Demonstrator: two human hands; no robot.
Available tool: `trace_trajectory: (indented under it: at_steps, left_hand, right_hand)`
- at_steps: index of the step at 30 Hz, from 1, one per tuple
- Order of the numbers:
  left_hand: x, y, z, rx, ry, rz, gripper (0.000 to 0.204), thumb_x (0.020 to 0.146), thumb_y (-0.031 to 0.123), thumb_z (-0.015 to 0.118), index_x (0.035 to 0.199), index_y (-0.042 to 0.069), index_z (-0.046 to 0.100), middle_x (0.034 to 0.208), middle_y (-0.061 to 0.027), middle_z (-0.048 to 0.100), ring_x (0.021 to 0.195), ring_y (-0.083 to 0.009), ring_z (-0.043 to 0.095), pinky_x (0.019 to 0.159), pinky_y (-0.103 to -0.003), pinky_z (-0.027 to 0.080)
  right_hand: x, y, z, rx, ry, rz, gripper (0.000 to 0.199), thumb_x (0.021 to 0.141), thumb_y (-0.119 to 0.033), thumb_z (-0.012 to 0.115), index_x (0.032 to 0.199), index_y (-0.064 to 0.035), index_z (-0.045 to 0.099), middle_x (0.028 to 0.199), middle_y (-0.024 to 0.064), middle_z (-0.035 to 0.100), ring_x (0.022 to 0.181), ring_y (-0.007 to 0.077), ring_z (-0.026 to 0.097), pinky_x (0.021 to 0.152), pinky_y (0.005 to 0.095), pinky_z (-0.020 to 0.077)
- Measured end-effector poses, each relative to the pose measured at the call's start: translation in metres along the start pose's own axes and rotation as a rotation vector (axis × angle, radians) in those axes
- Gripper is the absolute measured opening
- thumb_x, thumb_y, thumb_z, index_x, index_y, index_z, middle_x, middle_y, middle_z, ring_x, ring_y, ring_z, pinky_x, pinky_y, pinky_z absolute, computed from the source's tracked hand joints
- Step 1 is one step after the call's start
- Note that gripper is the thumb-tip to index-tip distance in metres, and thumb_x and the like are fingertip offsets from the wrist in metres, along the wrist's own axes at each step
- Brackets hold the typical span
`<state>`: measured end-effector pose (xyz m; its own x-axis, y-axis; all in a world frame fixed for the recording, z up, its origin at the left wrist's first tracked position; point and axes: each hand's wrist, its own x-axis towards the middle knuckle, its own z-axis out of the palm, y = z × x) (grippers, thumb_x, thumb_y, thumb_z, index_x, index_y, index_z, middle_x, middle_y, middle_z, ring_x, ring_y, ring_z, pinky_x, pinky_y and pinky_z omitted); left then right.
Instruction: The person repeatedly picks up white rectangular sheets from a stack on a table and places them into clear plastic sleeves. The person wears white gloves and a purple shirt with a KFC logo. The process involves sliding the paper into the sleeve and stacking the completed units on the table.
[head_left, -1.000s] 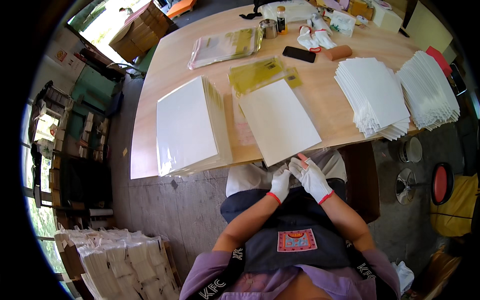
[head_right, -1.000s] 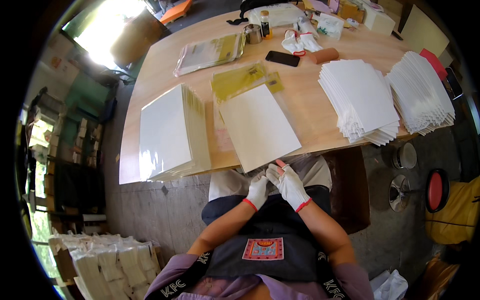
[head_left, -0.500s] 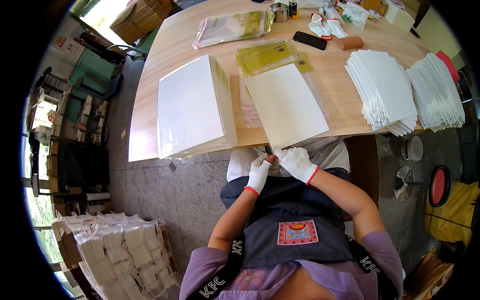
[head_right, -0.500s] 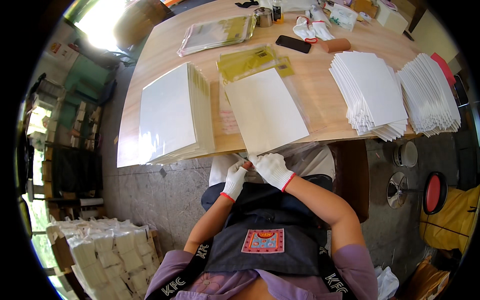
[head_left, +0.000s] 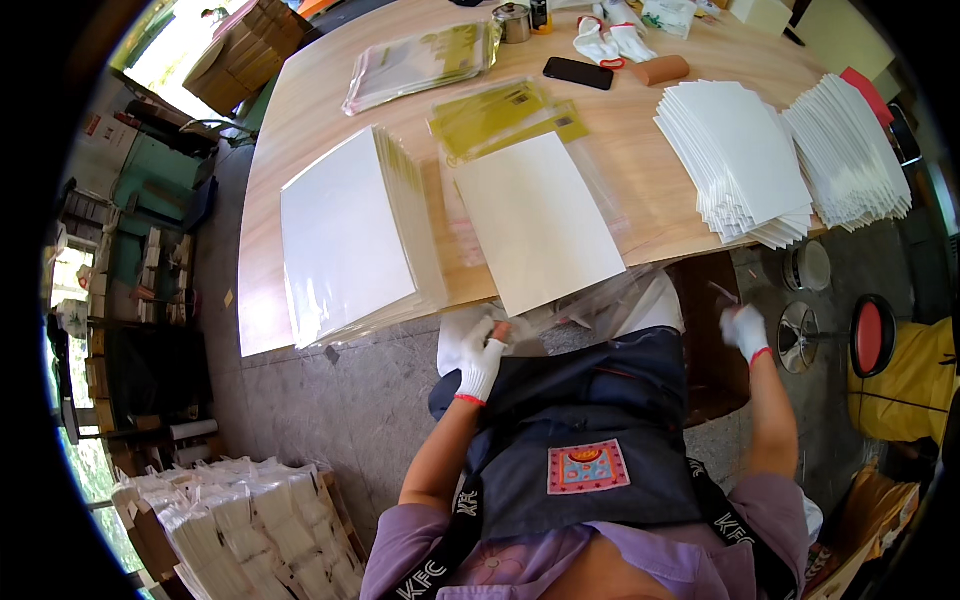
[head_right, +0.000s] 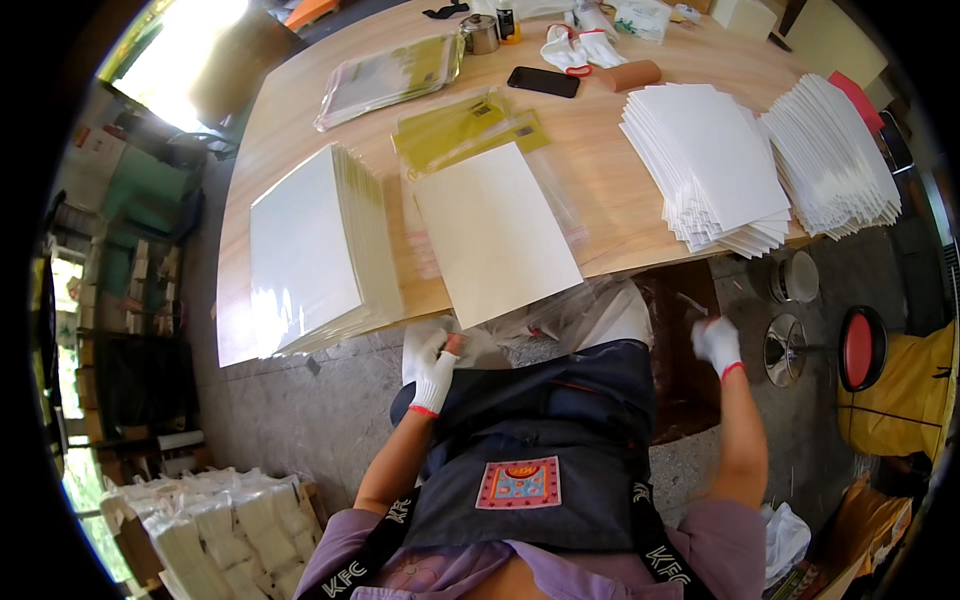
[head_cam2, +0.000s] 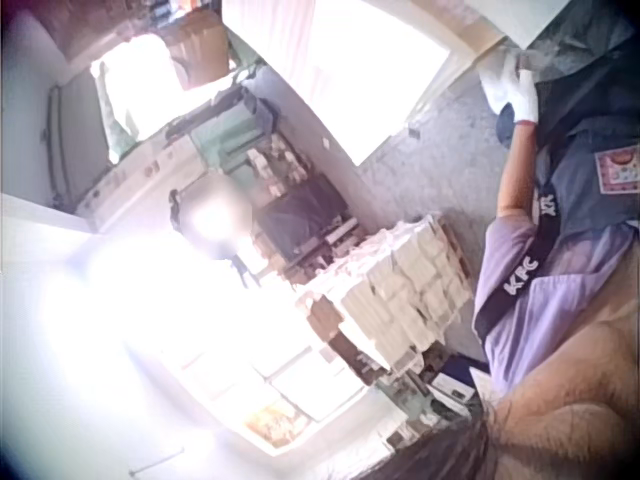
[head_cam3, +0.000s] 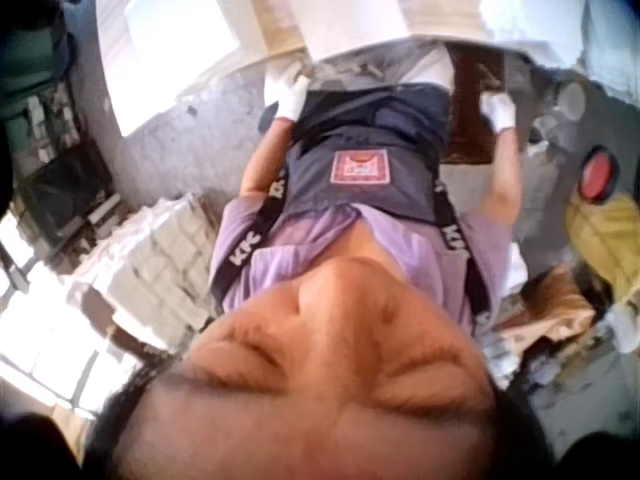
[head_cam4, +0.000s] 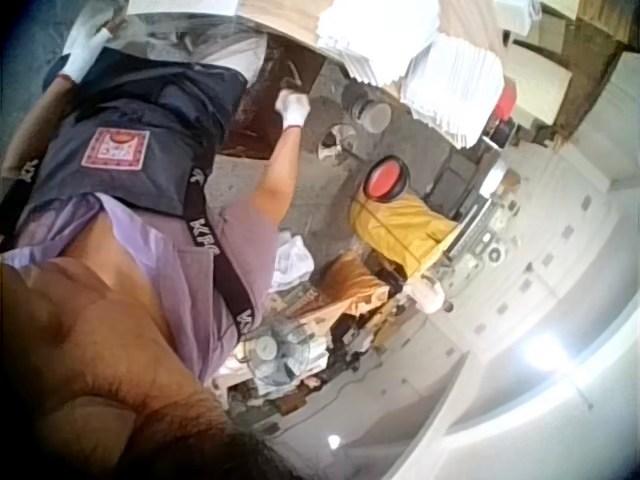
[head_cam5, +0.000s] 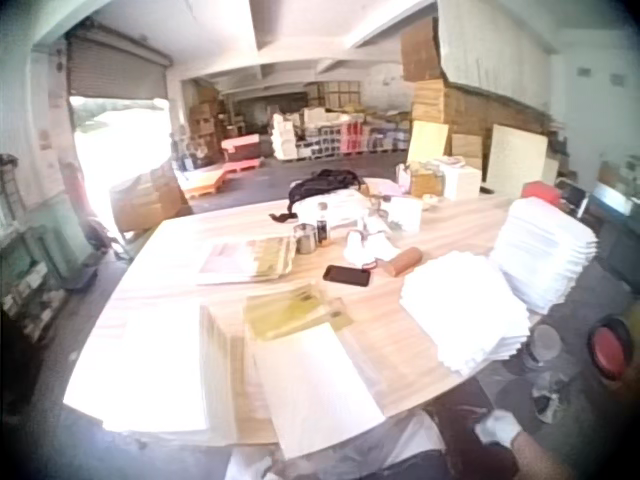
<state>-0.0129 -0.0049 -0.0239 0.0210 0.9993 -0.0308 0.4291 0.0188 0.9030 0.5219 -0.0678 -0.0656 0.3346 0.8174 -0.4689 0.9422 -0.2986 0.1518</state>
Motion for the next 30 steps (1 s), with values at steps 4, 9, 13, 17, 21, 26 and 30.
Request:
trace_trajectory:
  at_steps: [4,9,13,17,21,26,30]
  left_hand:
    - [0.006,0.019,0.005,0.340,0.252,0.484,0.017,0.075,0.003,0.068,0.090,0.008,0.063,0.092,-0.0091,0.062,0.066,-0.0193,0.058,0.058,-0.031,0.047]
    - [0.021,0.037,0.011,0.516,0.156,0.704,0.019,0.068,0.003,0.070,0.084,0.010,0.063,0.098,-0.0104,0.061,0.071,-0.0273,0.057,0.061,-0.035,0.047]
    - [0.018,0.033,-0.001,0.468,0.086,0.597,0.017,0.072,0.004,0.067,0.089,0.005,0.065,0.094,-0.0108,0.060,0.076,-0.0265,0.055,0.067,-0.033,0.045]
    - [0.014,0.024,0.011,-0.069,0.223,0.032,0.021,0.081,0.009,0.065,0.100,0.001,0.060,0.078,-0.0035,0.056,0.069,-0.0138,0.051,0.063,-0.026,0.042]
    - [0.014,0.028,0.018,-0.627,0.286,-0.208,0.033,0.084,0.007,0.063,0.114,0.001,0.051,0.071,0.0033,0.051,0.062,-0.0048,0.045,0.056,-0.019,0.038]
    - [0.021,0.084,-0.001,-0.963,0.158,-0.405,0.035,0.085,0.005,0.061,0.118,-0.001,0.051,0.087,-0.0024,0.060,0.074,-0.0081,0.054,0.065,-0.021,0.044]
    - [0.037,0.115,-0.019,-0.811,0.016,-0.159,0.040,0.085,0.004,0.059,0.124,-0.002,0.050,0.091,-0.0011,0.059,0.078,-0.0069,0.053,0.070,-0.020,0.043]
  right_hand:
    - [-0.052,-0.022,-0.018,-0.261,-0.412,-0.176,0.038,0.080,-0.032,0.055,0.109,-0.0091,0.062,0.108,0.0130,0.064,0.101,0.0292,0.060,0.085,0.0402,0.0479]
    - [-0.065,-0.156,-0.134,0.447,0.410,-0.580,0.025,0.073,-0.026,0.064,0.092,-0.0097,0.058,0.091,0.0108,0.063,0.089,0.0287,0.060,0.073,0.0416,0.0463]
    - [-0.060,-0.211,-0.159,0.419,0.679,-0.934,0.029,0.067,-0.025,0.070,0.090,-0.0130,0.058,0.093,0.0047,0.058,0.091,0.0237,0.055,0.078,0.0381,0.0431]
    - [-0.028,-0.224,-0.135,0.532,0.600,-0.800,0.026,0.069,-0.026,0.070,0.083,-0.0108,0.054,0.078,0.0063,0.056,0.079,0.0270,0.055,0.070,0.0390,0.0443]
    - [-0.035,-0.237,-0.137,0.656,0.698,-0.518,0.019,0.077,-0.024,0.064,0.081,-0.0096,0.052,0.076,0.0099,0.058,0.075,0.0310,0.056,0.065,0.0428,0.0442]
    - [-0.041,-0.227,-0.142,0.632,0.390,-0.404,0.026,0.087,-0.030,0.053,0.089,-0.0047,0.053,0.071,0.0158,0.059,0.064,0.0344,0.058,0.060,0.0444,0.0441]
    - [-0.039,-0.230,-0.133,1.386,-0.226,-0.352,0.027,0.090,-0.021,0.049,0.107,-0.0015,0.055,0.068,0.0027,0.060,0.051,0.0085,0.052,0.045,0.0233,0.0387]
